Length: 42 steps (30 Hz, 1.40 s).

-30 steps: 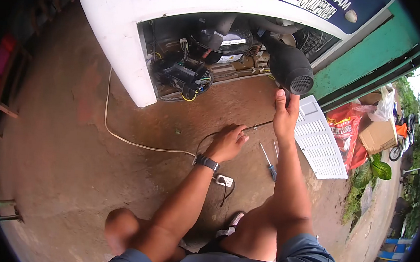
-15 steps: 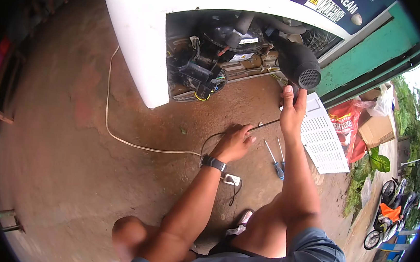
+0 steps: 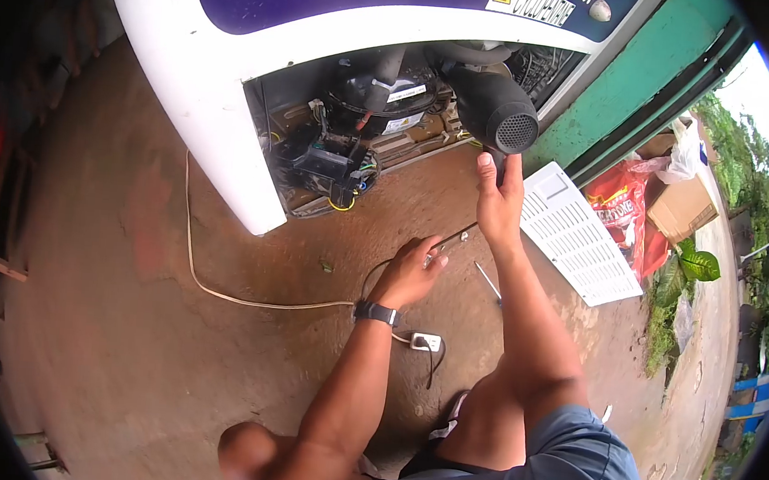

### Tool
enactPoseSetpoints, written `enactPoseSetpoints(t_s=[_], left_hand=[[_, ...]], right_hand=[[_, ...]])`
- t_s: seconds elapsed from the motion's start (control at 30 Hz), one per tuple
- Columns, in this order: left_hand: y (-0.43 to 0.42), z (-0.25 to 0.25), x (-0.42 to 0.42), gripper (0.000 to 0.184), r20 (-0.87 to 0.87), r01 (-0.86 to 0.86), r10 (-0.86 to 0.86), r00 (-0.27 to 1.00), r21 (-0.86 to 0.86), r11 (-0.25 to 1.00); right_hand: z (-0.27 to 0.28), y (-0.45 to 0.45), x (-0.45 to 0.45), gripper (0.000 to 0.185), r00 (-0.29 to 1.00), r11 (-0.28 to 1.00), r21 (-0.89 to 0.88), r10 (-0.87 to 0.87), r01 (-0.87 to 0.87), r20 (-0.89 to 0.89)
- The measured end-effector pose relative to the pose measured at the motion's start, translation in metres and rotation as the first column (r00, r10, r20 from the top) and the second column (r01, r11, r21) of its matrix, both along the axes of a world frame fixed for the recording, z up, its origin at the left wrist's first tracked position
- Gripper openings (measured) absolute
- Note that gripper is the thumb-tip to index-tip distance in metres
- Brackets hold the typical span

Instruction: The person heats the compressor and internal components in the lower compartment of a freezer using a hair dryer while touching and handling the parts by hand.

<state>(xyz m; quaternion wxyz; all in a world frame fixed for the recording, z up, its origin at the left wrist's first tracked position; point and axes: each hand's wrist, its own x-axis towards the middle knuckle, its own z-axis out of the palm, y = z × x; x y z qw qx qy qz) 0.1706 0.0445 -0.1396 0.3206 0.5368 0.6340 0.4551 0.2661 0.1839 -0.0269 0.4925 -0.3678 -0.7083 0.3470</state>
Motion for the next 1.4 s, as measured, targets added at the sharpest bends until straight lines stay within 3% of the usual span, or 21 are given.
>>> enactPoseSetpoints(t_s=[0.2,0.27,0.4,0.5,0.73,0.83,0.93,0.97,1.07,1.13,1.17,1.2,1.27,1.33,1.4], left_hand=[[0.000,0.000,0.003,0.049,0.023,-0.004,0.005,1.000,-0.046,0.999],[0.000,0.002,0.001,0.051,0.031,0.041,-0.039,0.999,-0.056,0.998],[-0.003,0.009,0.003,0.051,0.036,0.055,-0.051,0.998,-0.107,0.993],[-0.003,0.005,0.005,0.051,0.072,0.045,-0.041,0.997,-0.051,0.998],[-0.002,0.012,-0.001,0.058,-0.015,0.082,-0.084,0.996,-0.118,0.990],[0.001,0.009,0.002,0.060,-0.050,0.062,-0.067,0.996,-0.095,0.994],[-0.006,0.015,-0.001,0.060,-0.107,0.031,-0.037,0.994,-0.059,0.998],[-0.007,0.018,-0.004,0.061,-0.148,0.035,-0.039,0.988,-0.031,0.999],[-0.019,0.077,-0.021,0.056,-0.224,0.065,-0.057,0.973,0.029,0.997],[-0.035,0.139,-0.042,0.050,0.166,0.145,-0.167,0.972,0.137,0.980],[-0.052,0.180,-0.056,0.046,0.061,0.075,-0.092,0.994,0.236,0.969],[-0.067,0.218,-0.070,0.042,-0.035,0.018,-0.006,0.999,0.341,0.940],[-0.098,0.267,-0.093,0.036,0.100,-0.250,0.235,0.967,0.554,0.794],[-0.110,0.310,-0.134,0.041,0.101,-0.386,0.531,0.841,0.800,0.459],[-0.082,0.359,-0.163,0.063,0.102,-0.352,0.842,0.530,0.930,0.109]], right_hand=[[0.009,-0.007,-0.004,0.042,0.999,1.000,0.003,0.015,-0.015,-0.044],[0.011,-0.008,-0.004,0.039,1.000,0.996,0.087,-0.014,0.014,-0.002],[0.003,0.001,-0.001,0.043,0.997,0.997,-0.029,0.063,-0.065,-0.045],[0.005,0.000,-0.003,0.042,0.998,0.998,-0.041,0.051,-0.052,-0.035],[0.012,0.010,-0.006,0.037,0.996,0.993,-0.076,0.088,-0.090,-0.022],[0.012,0.017,-0.011,0.034,0.999,0.999,0.027,0.040,-0.041,0.017],[0.019,0.010,-0.008,0.033,0.997,0.991,-0.113,0.071,-0.073,-0.022],[0.017,0.013,-0.006,0.034,0.997,0.994,-0.084,0.076,-0.077,-0.014],[0.023,0.010,-0.002,0.036,0.998,0.998,-0.019,0.055,-0.054,0.037],[0.039,0.004,-0.003,0.037,0.996,0.999,0.021,0.045,-0.047,0.071],[0.048,0.000,-0.003,0.039,0.994,0.998,0.057,0.035,-0.042,0.108],[0.055,-0.004,-0.001,0.041,0.989,0.995,0.095,0.023,-0.037,0.147],[0.066,-0.006,-0.002,0.043,0.980,0.994,0.102,0.021,-0.042,0.196],[0.071,-0.008,-0.003,0.043,0.974,0.990,0.138,-0.016,-0.015,0.227],[0.075,-0.014,-0.007,0.043,0.978,0.993,0.117,-0.002,-0.023,0.208]])
